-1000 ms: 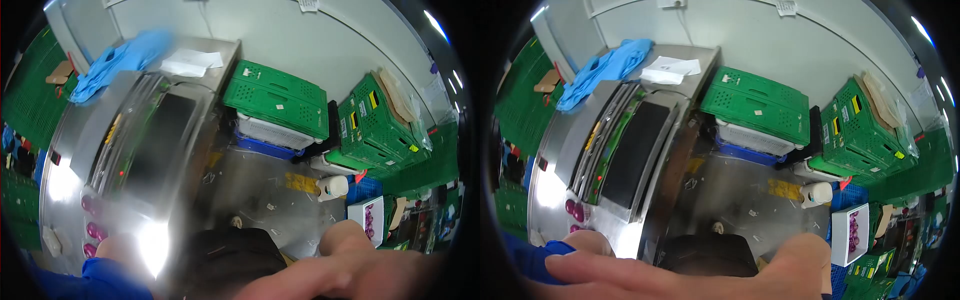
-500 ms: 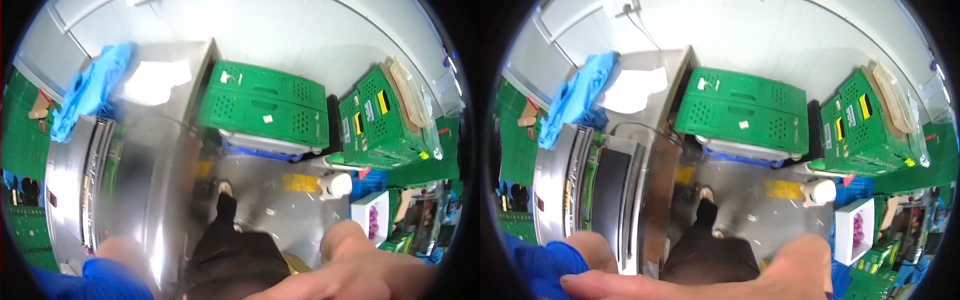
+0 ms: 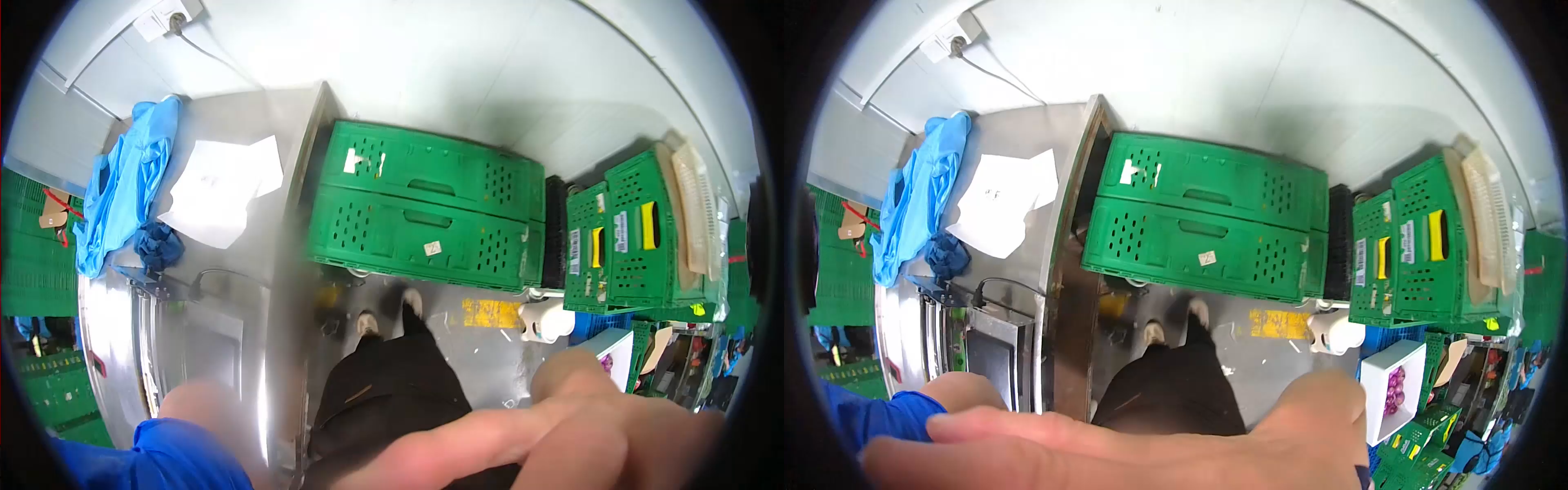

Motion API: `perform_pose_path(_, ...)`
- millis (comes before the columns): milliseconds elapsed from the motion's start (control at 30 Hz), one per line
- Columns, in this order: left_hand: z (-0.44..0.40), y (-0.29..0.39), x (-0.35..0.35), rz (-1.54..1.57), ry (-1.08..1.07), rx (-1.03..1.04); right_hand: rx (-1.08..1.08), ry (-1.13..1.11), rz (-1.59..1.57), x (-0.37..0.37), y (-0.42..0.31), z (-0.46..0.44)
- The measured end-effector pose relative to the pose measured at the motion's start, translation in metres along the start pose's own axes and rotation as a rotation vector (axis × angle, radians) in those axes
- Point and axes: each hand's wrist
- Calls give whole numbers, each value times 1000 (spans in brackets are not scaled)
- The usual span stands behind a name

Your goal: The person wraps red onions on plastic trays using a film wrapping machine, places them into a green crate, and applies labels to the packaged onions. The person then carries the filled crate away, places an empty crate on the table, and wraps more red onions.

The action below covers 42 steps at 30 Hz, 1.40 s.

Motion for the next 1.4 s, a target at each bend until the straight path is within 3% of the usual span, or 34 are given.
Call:
perform_pose_path(400, -71, -27, 64, -42, 115, -213, 102, -129, -287, -141, 71, -1)
perform_pose_path(533, -79, -35, 72, -28, 143, -254, 363, 39, -262, -177, 102, 20)
perform_pose_path(633, -76, -44, 89, 21, 226, -280, 782, 295, 214, -194, 192, 91)
perform_pose_path(667, -73, -51, 96, 55, 273, -307, 797, 244, 561, -197, 236, 144)
perform_pose_path(700, -72, -57, 103, 75, 310, -336, 900, -57, 894, -200, 258, 192)
perform_pose_path(833, -51, -106, 152, 228, 428, -615, 1104, -242, 1177, -181, 320, 323)
perform_pose_path(900, -38, -140, 200, 259, 13, -844, 1109, -224, 1137, -193, 324, 330)
perform_pose_path(933, -22, -149, 233, 499, -123, -1115, 1151, -240, 1077, -203, 324, 322)
perform_pose_path(1000, 31, -196, 301, 198, -317, -813, 1297, -189, 900, -225, 311, 280)
perform_pose_path(1067, 36, -211, 345, -12, -396, -673, 1220, -197, 943, -263, 277, 240)
perform_pose_path(1133, 32, -227, 377, -239, -396, -559, 886, -118, 1180, -301, 263, 235)
perform_pose_path(1167, 34, -239, 390, -343, -453, -530, 993, -121, 1267, -314, 256, 218)
perform_pose_path(1233, 35, -261, 404, -558, -564, -463, 794, -26, 1485, -339, 266, 219)
perform_pose_path(1333, -6, -240, 380, -551, -888, -654, 670, -11, 1605, -358, 277, 221)
perform_pose_path(1400, -8, -236, 370, -539, -922, -644, 690, 54, 1489, -349, 280, 232)
Point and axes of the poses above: each hand's wrist, its own z-axis away from the middle knuckle, its own x-axis out of the palm, y = z × x, and after that the axes turned 15 degrees about -x, right-handed
